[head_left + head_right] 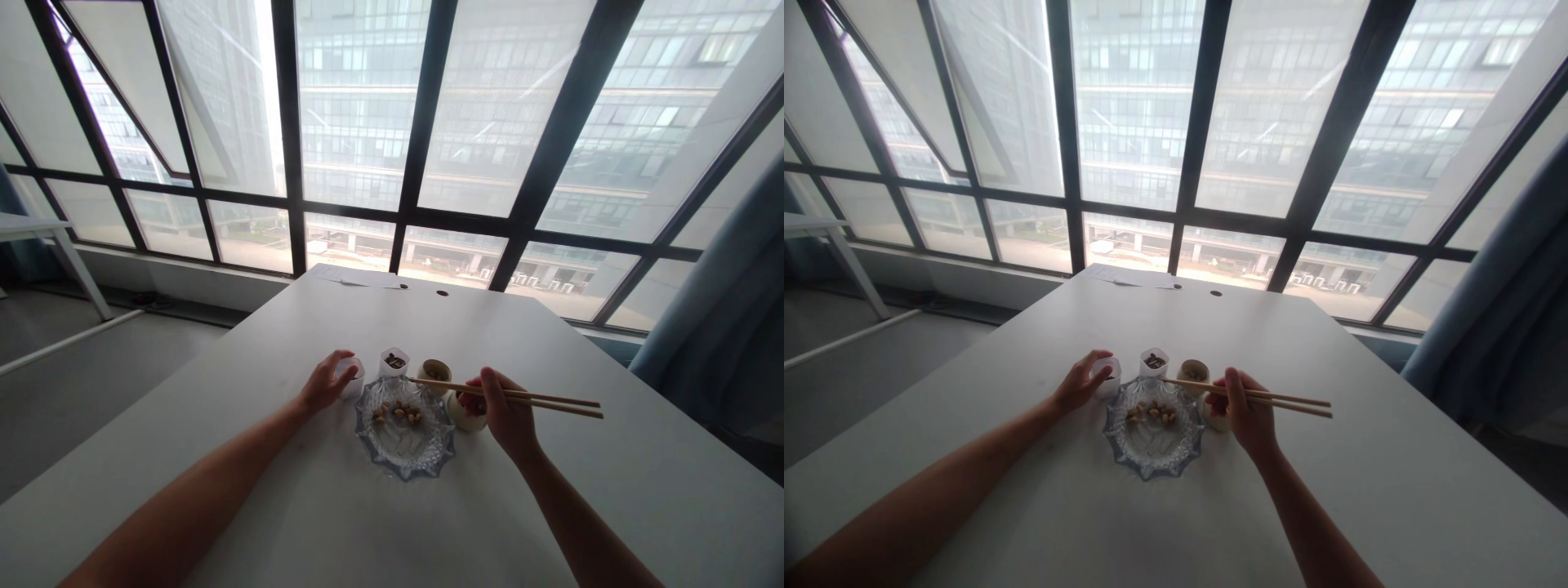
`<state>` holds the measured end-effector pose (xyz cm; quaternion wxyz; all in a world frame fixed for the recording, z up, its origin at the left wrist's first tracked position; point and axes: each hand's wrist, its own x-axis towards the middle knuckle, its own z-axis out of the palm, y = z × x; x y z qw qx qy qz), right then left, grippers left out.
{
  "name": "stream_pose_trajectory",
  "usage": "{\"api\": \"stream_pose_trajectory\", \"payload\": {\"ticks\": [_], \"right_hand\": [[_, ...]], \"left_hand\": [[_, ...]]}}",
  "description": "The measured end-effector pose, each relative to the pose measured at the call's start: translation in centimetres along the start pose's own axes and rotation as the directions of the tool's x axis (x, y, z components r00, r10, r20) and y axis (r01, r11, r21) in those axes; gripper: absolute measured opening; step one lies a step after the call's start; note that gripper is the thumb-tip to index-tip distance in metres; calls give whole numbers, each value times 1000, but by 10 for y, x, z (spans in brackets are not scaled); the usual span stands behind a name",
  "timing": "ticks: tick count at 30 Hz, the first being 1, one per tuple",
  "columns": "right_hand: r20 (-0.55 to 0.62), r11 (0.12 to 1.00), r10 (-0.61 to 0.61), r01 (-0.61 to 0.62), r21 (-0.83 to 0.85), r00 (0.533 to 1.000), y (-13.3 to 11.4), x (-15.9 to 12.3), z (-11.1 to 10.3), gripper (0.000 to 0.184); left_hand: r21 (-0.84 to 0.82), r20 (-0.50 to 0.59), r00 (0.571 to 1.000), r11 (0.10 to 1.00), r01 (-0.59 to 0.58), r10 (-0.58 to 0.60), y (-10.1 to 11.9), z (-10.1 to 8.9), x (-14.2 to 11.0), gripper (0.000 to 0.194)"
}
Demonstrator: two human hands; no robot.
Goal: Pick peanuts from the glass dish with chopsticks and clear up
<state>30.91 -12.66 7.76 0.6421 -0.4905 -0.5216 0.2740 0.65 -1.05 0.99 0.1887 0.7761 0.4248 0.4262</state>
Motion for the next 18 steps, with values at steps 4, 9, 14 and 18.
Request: {"api": "stream_pose_trajectory", "payload": {"ticks": [4, 9, 14, 18], "right_hand": [[-14, 998, 36, -35, 52, 999, 3, 4, -3, 56], [-153, 991, 90, -73, 114, 984, 13, 12, -14, 57], [-249, 974, 140, -89, 206, 958, 23, 20, -26, 58], [-273, 966, 174, -110, 236, 946, 29, 24, -31, 59]], "left_hand": [[-4, 6, 999, 999, -33, 33, -2, 0, -1, 53], [-4, 71, 997, 1000, -30, 30, -6, 3, -2, 69], [27, -19, 998, 997, -66, 67, -4, 5, -3, 66], [92, -129, 968, 975, -204, 215, -1, 5, -2, 62]]}}
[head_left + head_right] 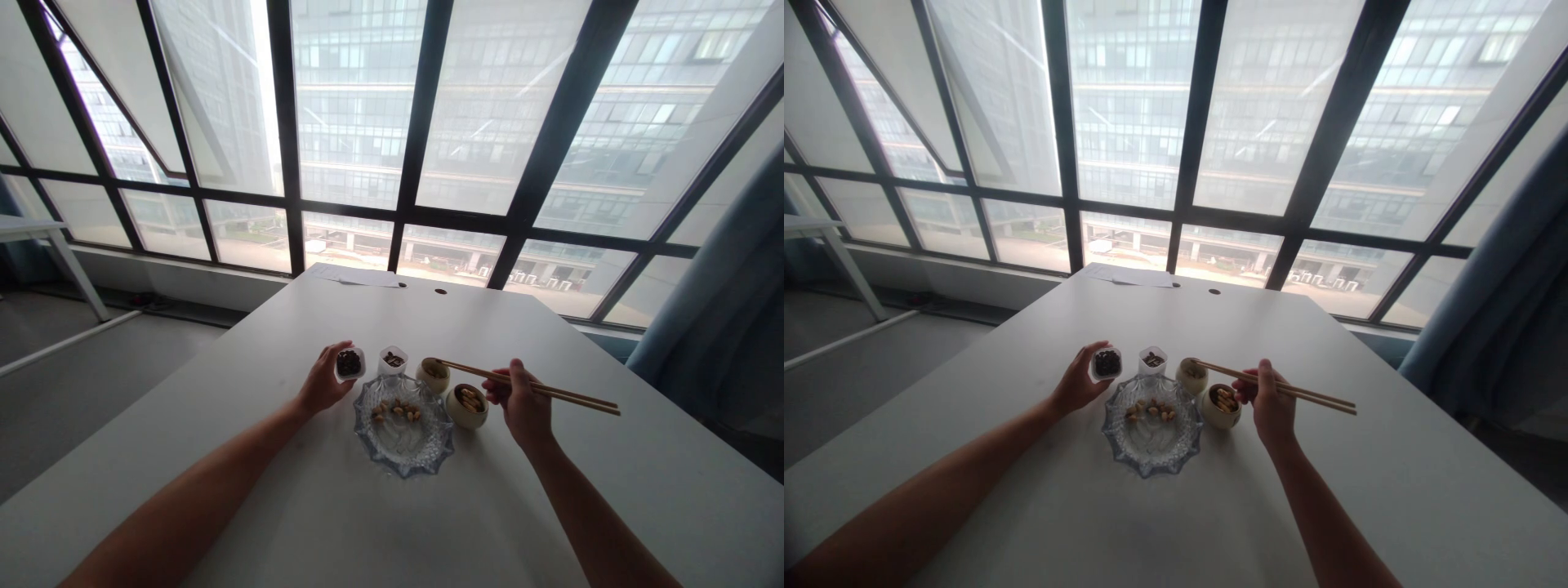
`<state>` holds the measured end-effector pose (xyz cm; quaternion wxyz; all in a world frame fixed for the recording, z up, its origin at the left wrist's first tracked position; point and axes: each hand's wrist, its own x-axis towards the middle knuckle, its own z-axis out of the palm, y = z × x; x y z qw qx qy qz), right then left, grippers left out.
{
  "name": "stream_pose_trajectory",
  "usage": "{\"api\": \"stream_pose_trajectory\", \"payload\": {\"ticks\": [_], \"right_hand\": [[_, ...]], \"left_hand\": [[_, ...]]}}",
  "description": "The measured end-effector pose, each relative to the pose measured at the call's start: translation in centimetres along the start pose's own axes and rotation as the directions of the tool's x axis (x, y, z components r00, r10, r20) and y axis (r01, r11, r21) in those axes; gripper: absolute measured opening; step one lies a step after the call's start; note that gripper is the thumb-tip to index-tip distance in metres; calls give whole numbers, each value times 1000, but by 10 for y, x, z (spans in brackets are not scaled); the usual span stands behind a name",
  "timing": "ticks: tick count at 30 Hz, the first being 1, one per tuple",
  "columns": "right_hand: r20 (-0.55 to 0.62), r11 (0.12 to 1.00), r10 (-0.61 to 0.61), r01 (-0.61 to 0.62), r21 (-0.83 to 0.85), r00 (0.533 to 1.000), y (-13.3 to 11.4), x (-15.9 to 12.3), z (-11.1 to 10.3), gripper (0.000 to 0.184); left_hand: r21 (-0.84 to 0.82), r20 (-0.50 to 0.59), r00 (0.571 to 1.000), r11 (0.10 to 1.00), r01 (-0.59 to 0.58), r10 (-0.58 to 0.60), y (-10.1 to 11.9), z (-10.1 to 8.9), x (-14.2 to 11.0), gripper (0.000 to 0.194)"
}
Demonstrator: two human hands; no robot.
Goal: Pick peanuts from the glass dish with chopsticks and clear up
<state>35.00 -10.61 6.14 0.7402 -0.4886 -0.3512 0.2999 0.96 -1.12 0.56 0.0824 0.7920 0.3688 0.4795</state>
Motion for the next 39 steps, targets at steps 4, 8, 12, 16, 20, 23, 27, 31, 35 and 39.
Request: {"api": "stream_pose_trajectory", "payload": {"ticks": [4, 8, 12, 16, 20, 23, 27, 31, 35, 39], "right_hand": [[-3, 1000, -18, 17, -13, 1000, -3, 0, 0, 59], [61, 989, -97, 103, -103, 993, -15, -19, 21, 58], [348, 942, -215, 288, -174, 913, -22, -53, 70, 51], [712, 772, -315, 606, -191, 627, -13, -68, 113, 44], [839, 672, -270, 717, -186, 472, -1, -66, 132, 42], [813, 668, -276, 711, -221, 513, -3, -65, 133, 44], [711, 702, -279, 642, -308, 646, -15, -65, 118, 48], [627, 809, -218, 497, -313, 748, -23, -59, 88, 50], [765, 780, -96, 526, -340, 637, -21, -56, 68, 49], [815, 718, -66, 595, -362, 575, -16, -57, 66, 52]], "left_hand": [[3, -19, 1000, 1000, -9, 9, 0, 0, 0, 61], [-7, 6, 999, 999, 34, -34, 0, 1, 0, 65], [-32, 49, 998, 999, 41, -39, 2, 1, 0, 66], [-47, 82, 995, 997, 65, -61, 5, -1, 0, 67], [-67, 117, 988, 992, 109, -101, 5, -2, 0, 66], [-86, 145, 984, 990, 115, -101, 4, -1, 1, 67], [-95, 171, 979, 987, 133, -115, 1, -1, 1, 67], [-79, 188, 972, 985, 156, -139, -1, 1, 0, 67], [-82, 200, 970, 984, 157, -138, -3, 3, 0, 66], [-66, 203, 969, 985, 160, -144, -2, 1, 0, 65]]}}
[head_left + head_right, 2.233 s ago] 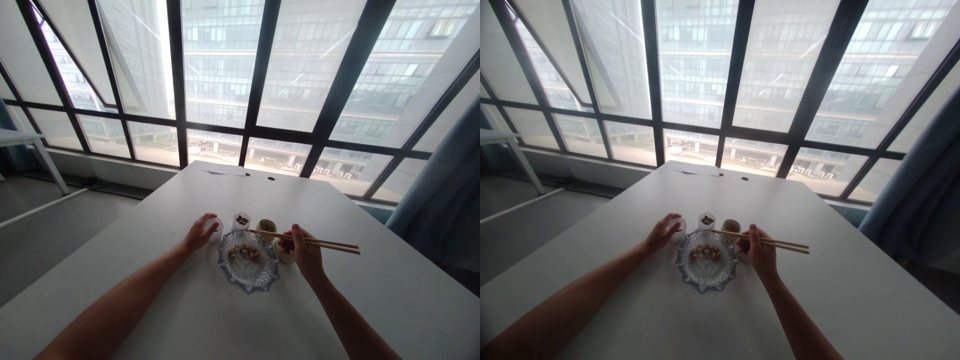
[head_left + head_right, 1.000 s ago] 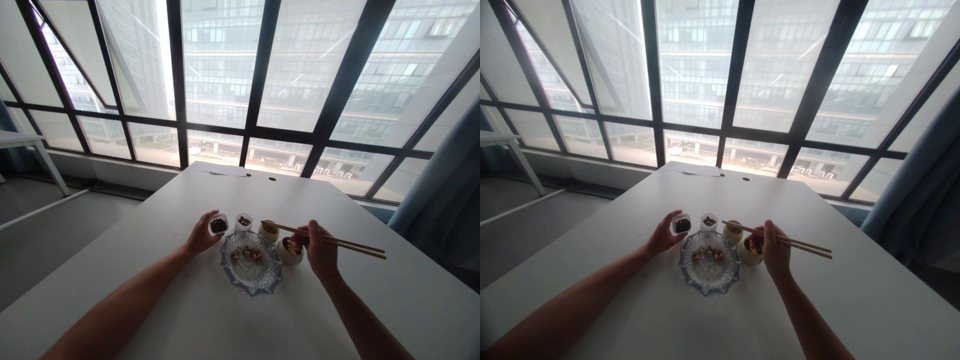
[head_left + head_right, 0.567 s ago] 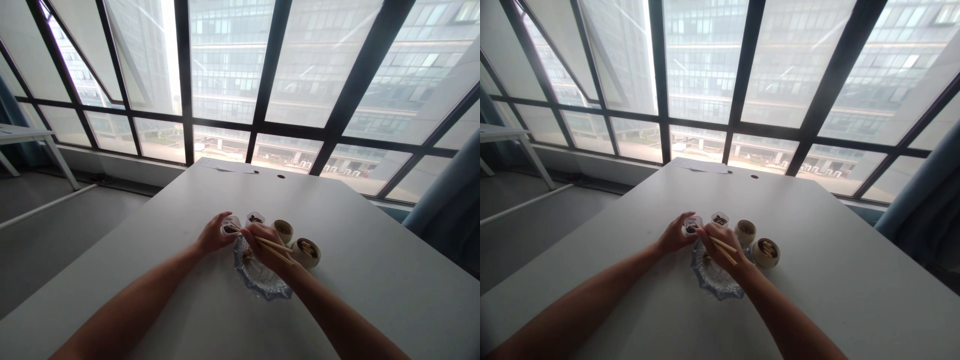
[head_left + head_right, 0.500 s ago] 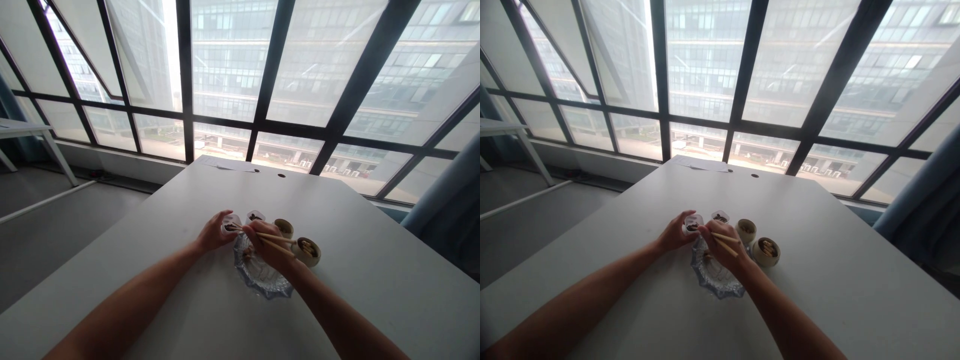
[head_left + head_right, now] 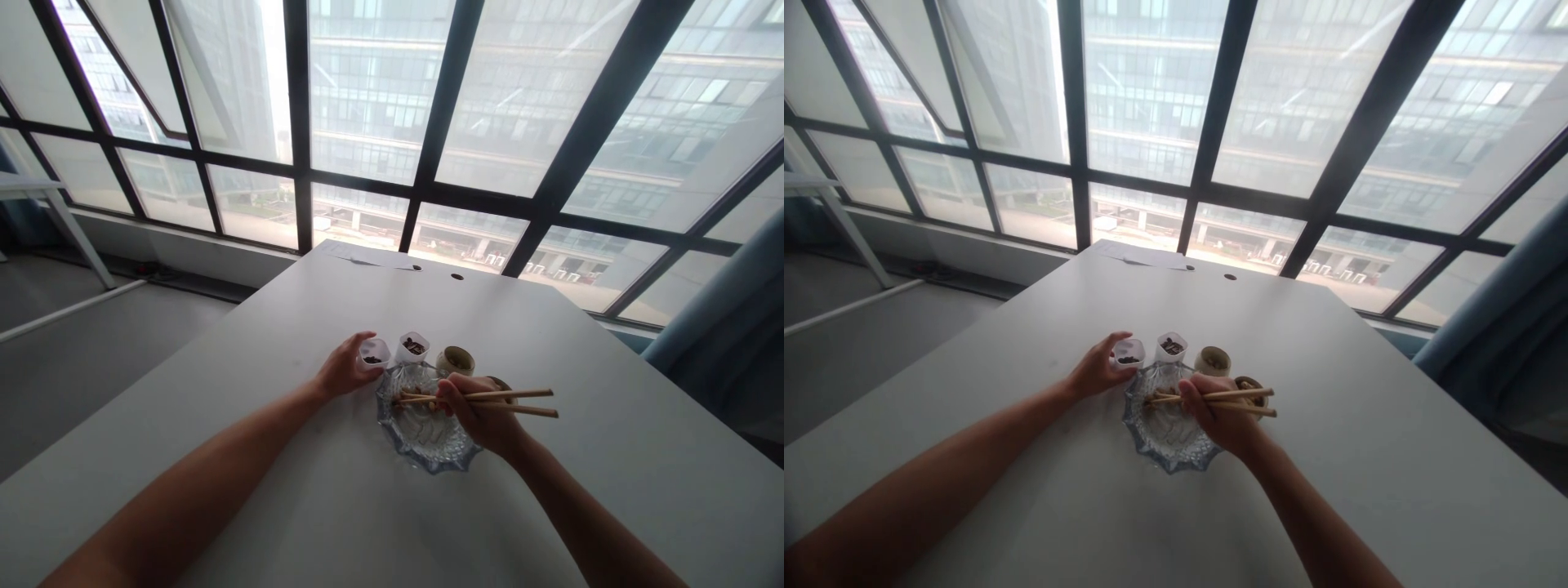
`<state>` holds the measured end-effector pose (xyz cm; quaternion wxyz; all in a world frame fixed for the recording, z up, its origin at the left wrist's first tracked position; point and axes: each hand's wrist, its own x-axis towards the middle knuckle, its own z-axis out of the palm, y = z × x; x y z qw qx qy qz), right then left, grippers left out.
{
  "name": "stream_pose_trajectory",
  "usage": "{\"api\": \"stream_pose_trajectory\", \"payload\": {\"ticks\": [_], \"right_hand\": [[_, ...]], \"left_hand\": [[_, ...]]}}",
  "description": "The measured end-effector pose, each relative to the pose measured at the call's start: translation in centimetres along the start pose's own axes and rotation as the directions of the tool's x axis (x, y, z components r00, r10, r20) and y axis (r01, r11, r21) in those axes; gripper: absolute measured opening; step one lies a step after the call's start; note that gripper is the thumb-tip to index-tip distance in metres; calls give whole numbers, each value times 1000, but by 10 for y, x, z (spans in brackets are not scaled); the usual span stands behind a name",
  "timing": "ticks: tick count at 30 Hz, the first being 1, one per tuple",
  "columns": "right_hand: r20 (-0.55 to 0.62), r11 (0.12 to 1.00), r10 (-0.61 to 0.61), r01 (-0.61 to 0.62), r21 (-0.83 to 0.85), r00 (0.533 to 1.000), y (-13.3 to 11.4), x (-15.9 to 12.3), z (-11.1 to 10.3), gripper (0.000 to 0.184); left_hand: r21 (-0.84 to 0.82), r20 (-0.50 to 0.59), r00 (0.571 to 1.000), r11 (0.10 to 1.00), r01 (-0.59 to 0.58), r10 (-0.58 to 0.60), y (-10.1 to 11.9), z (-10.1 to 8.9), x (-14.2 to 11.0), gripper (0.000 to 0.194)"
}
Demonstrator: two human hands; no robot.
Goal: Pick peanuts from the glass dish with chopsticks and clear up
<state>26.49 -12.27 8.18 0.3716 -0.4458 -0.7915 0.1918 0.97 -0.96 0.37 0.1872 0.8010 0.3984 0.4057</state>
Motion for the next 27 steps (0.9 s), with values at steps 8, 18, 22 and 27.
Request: {"api": "stream_pose_trajectory", "payload": {"ticks": [8, 18, 22, 27], "right_hand": [[-11, 981, 97, -93, 169, 995, 9, 3, 5, 52], [-122, 857, 324, -236, 458, 938, 20, 6, 11, 56], [-254, 660, 572, -253, 708, 780, 26, 9, 4, 56], [-194, 437, 736, -238, 867, 648, 35, 10, -3, 45]], "left_hand": [[11, 3, 1000, 1000, 4, -4, 2, -2, 0, 64], [10, -7, 1000, 1000, 0, 0, 1, -1, 0, 64], [10, -5, 1000, 1000, 1, -1, 1, -1, 0, 64], [21, 4, 1000, 1000, 2, -3, 1, 0, 0, 63]]}}
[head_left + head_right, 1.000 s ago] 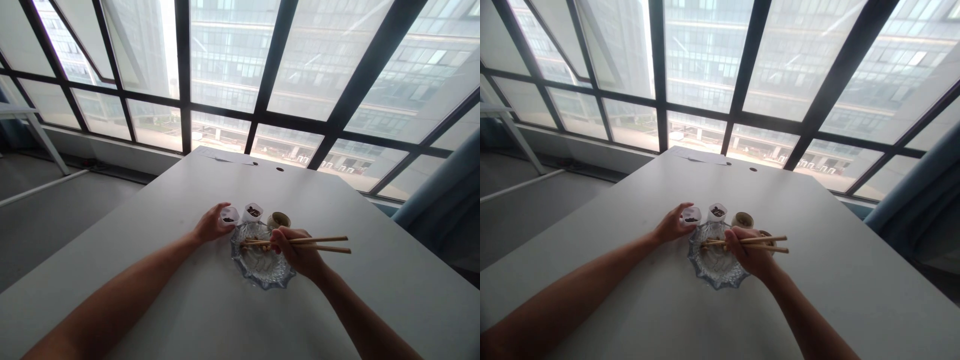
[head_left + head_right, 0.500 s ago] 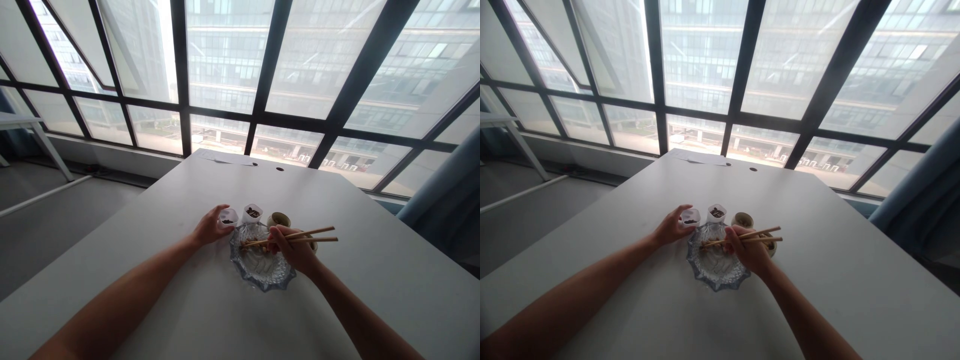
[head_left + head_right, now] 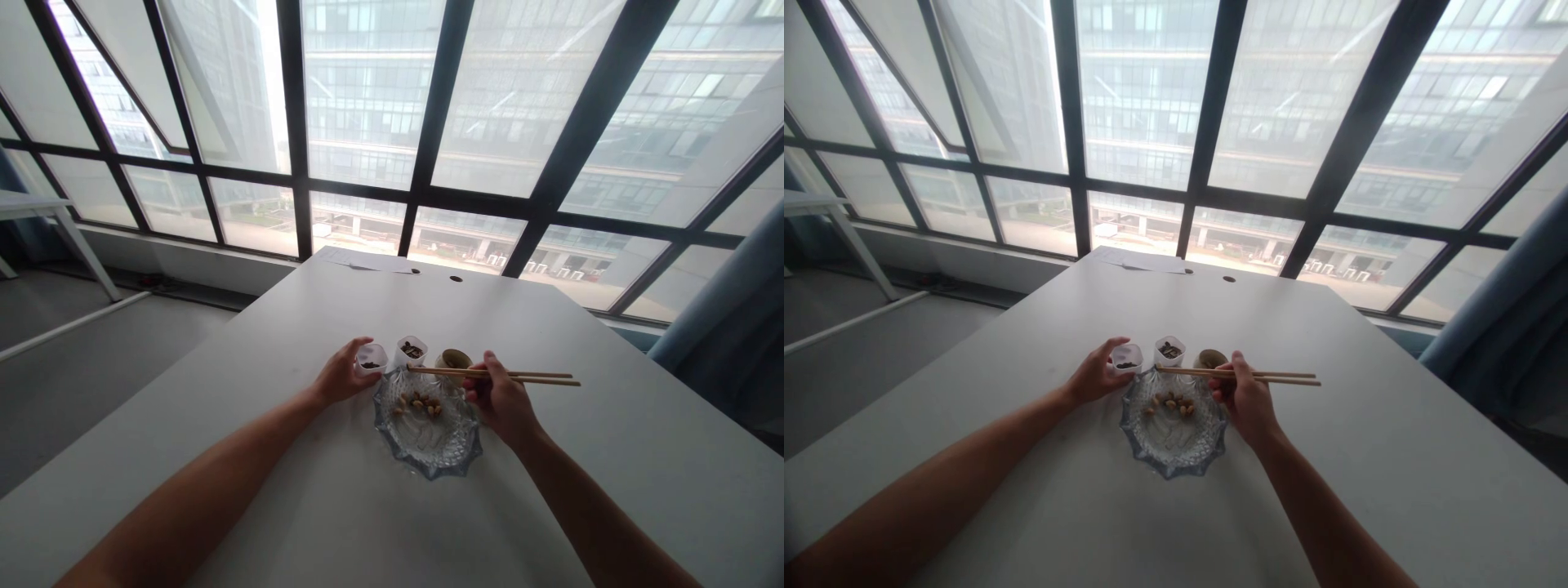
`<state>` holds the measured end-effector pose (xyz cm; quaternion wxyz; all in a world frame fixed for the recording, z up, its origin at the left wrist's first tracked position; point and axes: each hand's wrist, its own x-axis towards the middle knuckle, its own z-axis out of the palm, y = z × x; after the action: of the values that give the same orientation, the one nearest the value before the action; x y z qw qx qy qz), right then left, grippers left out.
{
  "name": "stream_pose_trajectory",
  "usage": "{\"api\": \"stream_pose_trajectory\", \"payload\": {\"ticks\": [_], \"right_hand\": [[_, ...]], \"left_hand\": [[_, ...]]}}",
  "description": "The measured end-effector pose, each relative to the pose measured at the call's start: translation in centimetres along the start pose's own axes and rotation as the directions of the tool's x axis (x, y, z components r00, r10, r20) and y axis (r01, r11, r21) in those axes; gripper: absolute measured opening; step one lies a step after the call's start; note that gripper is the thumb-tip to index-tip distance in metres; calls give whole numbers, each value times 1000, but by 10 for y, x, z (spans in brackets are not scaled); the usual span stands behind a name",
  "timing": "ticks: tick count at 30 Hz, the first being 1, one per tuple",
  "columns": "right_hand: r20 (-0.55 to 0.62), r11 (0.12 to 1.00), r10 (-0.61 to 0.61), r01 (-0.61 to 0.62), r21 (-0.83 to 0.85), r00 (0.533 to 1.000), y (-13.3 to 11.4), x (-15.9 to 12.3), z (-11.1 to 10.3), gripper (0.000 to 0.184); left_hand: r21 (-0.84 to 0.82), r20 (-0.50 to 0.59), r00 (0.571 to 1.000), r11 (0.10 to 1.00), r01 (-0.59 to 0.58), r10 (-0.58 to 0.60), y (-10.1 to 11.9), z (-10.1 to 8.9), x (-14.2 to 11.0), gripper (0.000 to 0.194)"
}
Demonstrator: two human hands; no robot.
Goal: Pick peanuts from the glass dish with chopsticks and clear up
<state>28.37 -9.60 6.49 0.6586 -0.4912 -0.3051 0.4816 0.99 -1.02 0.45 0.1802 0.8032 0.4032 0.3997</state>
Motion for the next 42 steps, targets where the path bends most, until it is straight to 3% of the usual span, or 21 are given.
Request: {"api": "stream_pose_trajectory", "payload": {"ticks": [4, 6, 8, 9, 11, 13, 14, 16, 20, 24, 27, 31, 35, 37, 39, 42], "right_hand": [[24, 996, -80, 81, -34, 996, 3, -3, -3, 49], [34, 973, -197, 200, -111, 980, 3, -9, -4, 53], [92, 887, -380, 391, -247, 920, -1, -18, -6, 52], [176, 796, -481, 512, -323, 859, -5, -23, -7, 50], [430, 531, -611, 747, -400, 665, -13, -33, -9, 44], [640, 292, -612, 885, -364, 465, -21, -40, -9, 39], [698, 222, -589, 912, -344, 407, -24, -42, -9, 39], [763, 158, -526, 925, -345, 375, -26, -44, -6, 40], [826, 130, -404, 919, -373, 393, -23, -43, -2, 43], [789, 166, -425, 895, -414, 443, -24, -40, -4, 44], [777, 187, -431, 888, -421, 459, -29, -39, -9, 46], [704, 367, -433, 824, -432, 563, -33, -34, -13, 48], [417, 616, -518, 664, -424, 747, -36, -21, -17, 51], [242, 697, -541, 590, -408, 806, -42, -14, -22, 55], [143, 701, -573, 573, -425, 807, -50, -10, -29, 60], [98, 662, -622, 588, -465, 777, -62, -9, -39, 62]], "left_hand": [[-2, -3, 1000, 1000, -2, 2, 1, -1, 0, 63], [2, 1, 1000, 1000, 2, -2, 2, -1, 0, 63], [6, 5, 1000, 1000, 6, -6, 2, -2, 0, 64], [8, 4, 1000, 1000, 8, -8, 2, -2, 0, 64], [17, -5, 1000, 1000, 14, -14, 2, -2, 0, 64], [29, -18, 999, 999, 27, -27, 2, -2, 0, 63], [35, -25, 999, 999, 35, -34, 3, -2, 0, 63], [41, -32, 999, 998, 43, -42, 4, -2, -1, 63], [45, -22, 998, 998, 53, -52, 2, -2, -3, 65], [34, 1, 1000, 999, -10, 10, -4, -10, -1, 67], [43, 9, 999, 998, -40, 39, -4, -21, 10, 59], [163, 47, 999, 986, -17, 10, 19, -25, 35, 55], [310, 236, 972, 948, -77, 2, 56, -4, 65, 60], [338, 335, 942, 933, -127, 7, 71, 13, 78, 64], [349, 413, 911, 924, -154, -5, 82, 33, 89, 70], [355, 508, 861, 920, -166, -41, 93, 60, 104, 80]]}}
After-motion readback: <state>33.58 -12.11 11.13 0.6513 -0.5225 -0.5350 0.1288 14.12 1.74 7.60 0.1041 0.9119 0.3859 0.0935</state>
